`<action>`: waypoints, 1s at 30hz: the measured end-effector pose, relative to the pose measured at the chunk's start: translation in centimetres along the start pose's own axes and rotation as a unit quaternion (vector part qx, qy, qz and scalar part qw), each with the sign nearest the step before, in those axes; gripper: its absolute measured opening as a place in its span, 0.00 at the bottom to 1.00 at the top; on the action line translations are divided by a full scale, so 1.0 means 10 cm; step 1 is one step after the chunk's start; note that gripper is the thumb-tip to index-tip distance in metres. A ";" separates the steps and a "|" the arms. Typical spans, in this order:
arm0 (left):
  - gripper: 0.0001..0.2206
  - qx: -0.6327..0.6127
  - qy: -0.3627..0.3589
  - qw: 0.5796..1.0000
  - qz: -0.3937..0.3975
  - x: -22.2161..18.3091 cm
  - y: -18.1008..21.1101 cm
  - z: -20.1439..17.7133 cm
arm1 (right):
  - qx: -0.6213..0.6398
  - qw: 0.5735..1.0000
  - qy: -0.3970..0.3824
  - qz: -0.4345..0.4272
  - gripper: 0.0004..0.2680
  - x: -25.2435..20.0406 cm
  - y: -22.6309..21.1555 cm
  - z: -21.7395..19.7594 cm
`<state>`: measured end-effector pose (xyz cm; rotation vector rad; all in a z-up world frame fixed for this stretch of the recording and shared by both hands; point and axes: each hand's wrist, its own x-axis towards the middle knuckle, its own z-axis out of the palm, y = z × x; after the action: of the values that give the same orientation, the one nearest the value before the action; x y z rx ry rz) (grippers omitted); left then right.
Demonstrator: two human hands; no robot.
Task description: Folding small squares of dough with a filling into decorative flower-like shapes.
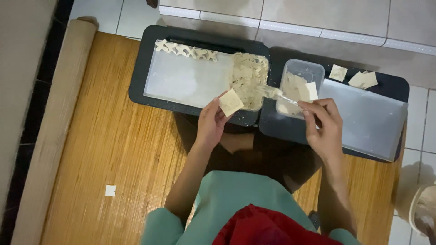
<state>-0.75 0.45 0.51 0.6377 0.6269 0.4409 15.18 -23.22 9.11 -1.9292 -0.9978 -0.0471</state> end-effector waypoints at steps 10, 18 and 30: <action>0.21 -0.037 -0.040 0.998 -0.014 -0.22 -0.02 -0.04 | -0.046 0.988 -0.098 0.109 0.10 -0.03 0.23 0.58; 0.27 -0.043 -0.088 0.992 0.074 -0.44 -0.20 -0.01 | -0.252 0.965 -0.031 -0.069 0.14 -0.01 0.17 0.77; 0.27 0.032 -0.056 0.980 0.187 -0.41 -0.64 0.10 | 0.301 0.938 -0.085 0.152 0.07 -0.11 -0.03 0.92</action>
<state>-1.89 -6.86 -1.52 0.8403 0.4143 0.7314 11.04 -16.94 3.72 -1.5051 -0.6994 0.5505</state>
